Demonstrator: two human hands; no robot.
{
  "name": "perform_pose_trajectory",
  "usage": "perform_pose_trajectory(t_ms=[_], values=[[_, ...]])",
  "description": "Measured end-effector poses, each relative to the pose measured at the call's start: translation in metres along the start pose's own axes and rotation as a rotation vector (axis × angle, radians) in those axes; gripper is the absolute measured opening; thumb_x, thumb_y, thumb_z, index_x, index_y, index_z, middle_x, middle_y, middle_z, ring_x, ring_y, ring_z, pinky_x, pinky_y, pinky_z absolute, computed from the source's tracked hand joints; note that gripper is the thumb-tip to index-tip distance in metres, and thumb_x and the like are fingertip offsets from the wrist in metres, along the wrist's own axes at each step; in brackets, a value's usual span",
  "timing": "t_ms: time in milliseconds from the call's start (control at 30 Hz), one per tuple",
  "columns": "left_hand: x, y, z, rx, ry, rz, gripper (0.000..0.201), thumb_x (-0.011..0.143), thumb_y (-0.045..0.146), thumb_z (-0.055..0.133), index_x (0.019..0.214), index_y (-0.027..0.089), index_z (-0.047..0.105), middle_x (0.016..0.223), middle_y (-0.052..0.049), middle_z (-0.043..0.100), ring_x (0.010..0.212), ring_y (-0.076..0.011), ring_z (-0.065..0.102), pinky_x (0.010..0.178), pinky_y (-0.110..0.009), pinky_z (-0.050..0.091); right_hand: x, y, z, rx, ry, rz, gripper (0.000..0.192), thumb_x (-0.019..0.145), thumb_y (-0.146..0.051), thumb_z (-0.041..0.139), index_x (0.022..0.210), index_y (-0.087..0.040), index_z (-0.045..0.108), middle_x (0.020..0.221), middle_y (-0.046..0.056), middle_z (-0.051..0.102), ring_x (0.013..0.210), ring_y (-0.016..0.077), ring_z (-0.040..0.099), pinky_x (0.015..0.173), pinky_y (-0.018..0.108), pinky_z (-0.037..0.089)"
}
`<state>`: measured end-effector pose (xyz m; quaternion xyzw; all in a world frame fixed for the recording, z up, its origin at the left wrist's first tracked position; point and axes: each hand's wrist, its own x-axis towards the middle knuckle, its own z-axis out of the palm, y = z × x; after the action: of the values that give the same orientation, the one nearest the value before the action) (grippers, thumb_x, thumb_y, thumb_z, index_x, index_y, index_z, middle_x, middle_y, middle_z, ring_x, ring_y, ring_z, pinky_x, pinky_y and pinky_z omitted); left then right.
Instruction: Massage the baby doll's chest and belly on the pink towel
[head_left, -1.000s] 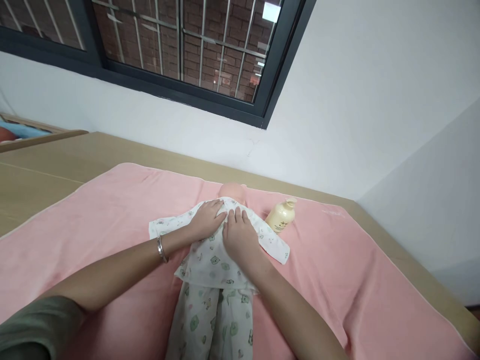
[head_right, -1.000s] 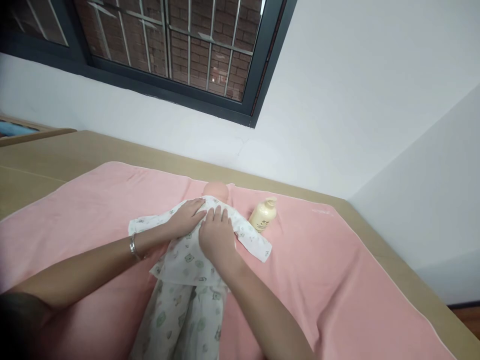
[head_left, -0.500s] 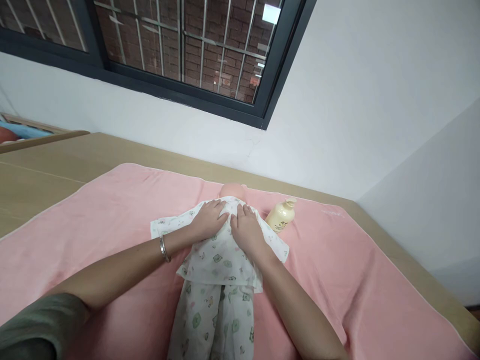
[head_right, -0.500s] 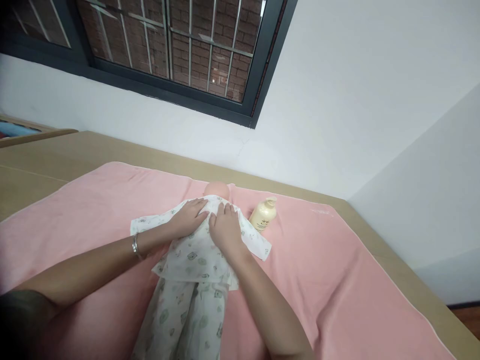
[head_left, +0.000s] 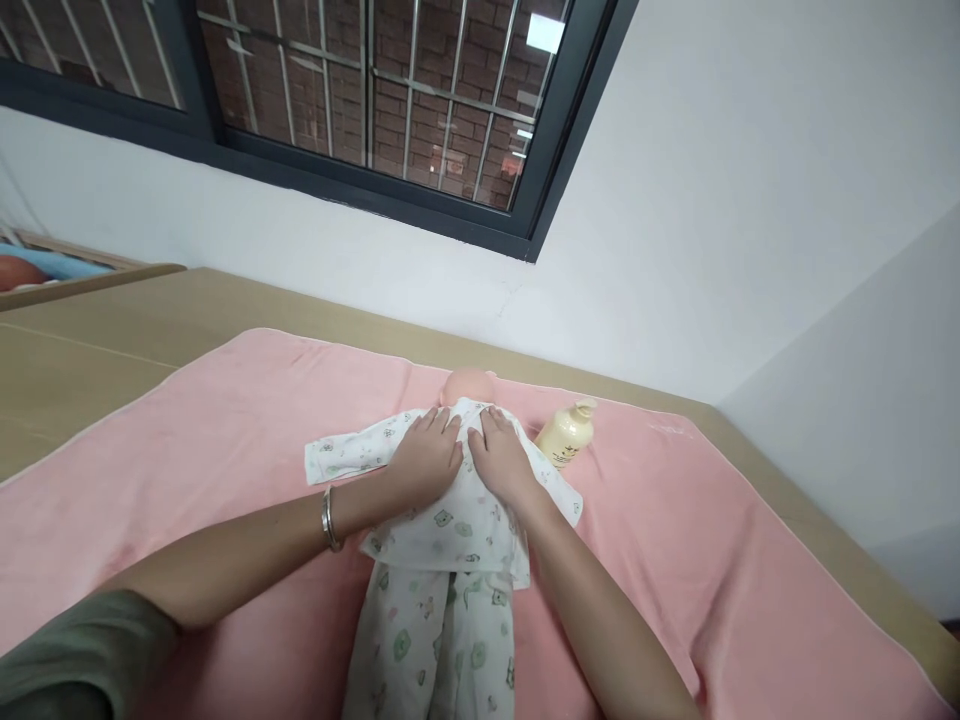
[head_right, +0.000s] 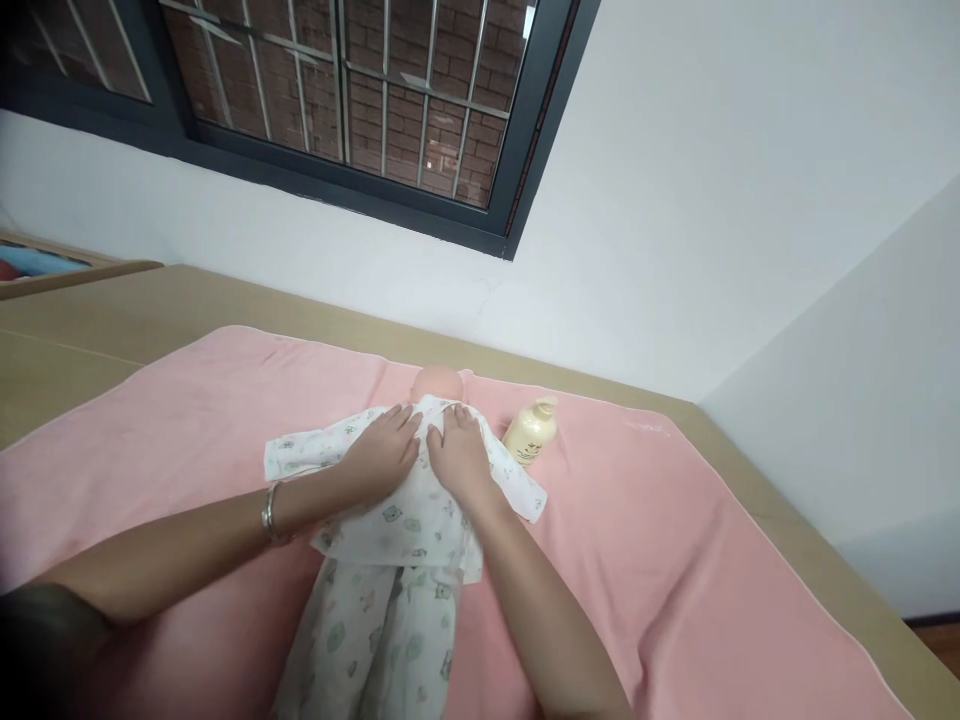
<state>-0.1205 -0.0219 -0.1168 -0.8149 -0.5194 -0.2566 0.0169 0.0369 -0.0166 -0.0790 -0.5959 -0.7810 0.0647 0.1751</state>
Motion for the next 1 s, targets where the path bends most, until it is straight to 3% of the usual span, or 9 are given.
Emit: perform_pose_trajectory(t_ms=[233,367,533,767,1000], values=[[0.016,-0.016,0.001,-0.172,0.001,-0.122,0.047,0.098,0.031,0.037,0.133,0.01,0.06,0.141,-0.017,0.062,0.133,-0.0308,0.055,0.115,-0.049,0.042,-0.029,-0.029,0.013,-0.239,0.034,-0.114,0.054,0.099,-0.017,0.037,0.149,0.0,0.045,0.15,0.026,0.05,0.145,0.0345,0.041,0.12,0.051,0.032],[0.014,-0.018,0.01,-0.195,0.024,-0.145,0.051,0.098,0.035,0.038,0.137,0.01,0.058,0.145,-0.017,0.06,0.136,-0.0306,0.053,0.117,-0.05,0.04,-0.016,-0.018,0.007,-0.121,-0.003,-0.073,0.051,0.103,-0.023,0.033,0.148,-0.004,0.049,0.152,0.022,0.049,0.146,0.0317,0.041,0.121,0.046,0.031],[0.012,-0.018,0.011,-0.209,0.047,-0.154,0.049,0.097,0.035,0.039,0.139,0.016,0.057,0.145,-0.013,0.06,0.137,-0.0281,0.052,0.118,-0.049,0.039,-0.001,-0.001,0.006,-0.032,-0.004,-0.019,0.057,0.105,-0.034,0.035,0.153,-0.006,0.042,0.159,0.02,0.041,0.15,0.0312,0.034,0.124,0.047,0.024],[0.013,-0.014,0.005,-0.226,0.02,-0.174,0.051,0.097,0.034,0.039,0.139,0.012,0.057,0.145,-0.015,0.06,0.137,-0.0289,0.052,0.119,-0.048,0.037,-0.004,-0.005,0.01,-0.014,-0.001,0.006,0.059,0.104,-0.034,0.033,0.154,-0.004,0.04,0.16,0.019,0.04,0.152,0.0302,0.031,0.125,0.046,0.022],[0.012,-0.017,0.009,-0.221,0.043,-0.15,0.05,0.098,0.035,0.037,0.139,0.013,0.058,0.144,-0.014,0.061,0.137,-0.0282,0.052,0.119,-0.049,0.038,-0.006,-0.009,0.011,0.01,0.02,0.092,0.066,0.103,-0.038,0.035,0.154,0.004,0.035,0.163,0.026,0.029,0.155,0.0324,0.022,0.126,0.047,0.017]])
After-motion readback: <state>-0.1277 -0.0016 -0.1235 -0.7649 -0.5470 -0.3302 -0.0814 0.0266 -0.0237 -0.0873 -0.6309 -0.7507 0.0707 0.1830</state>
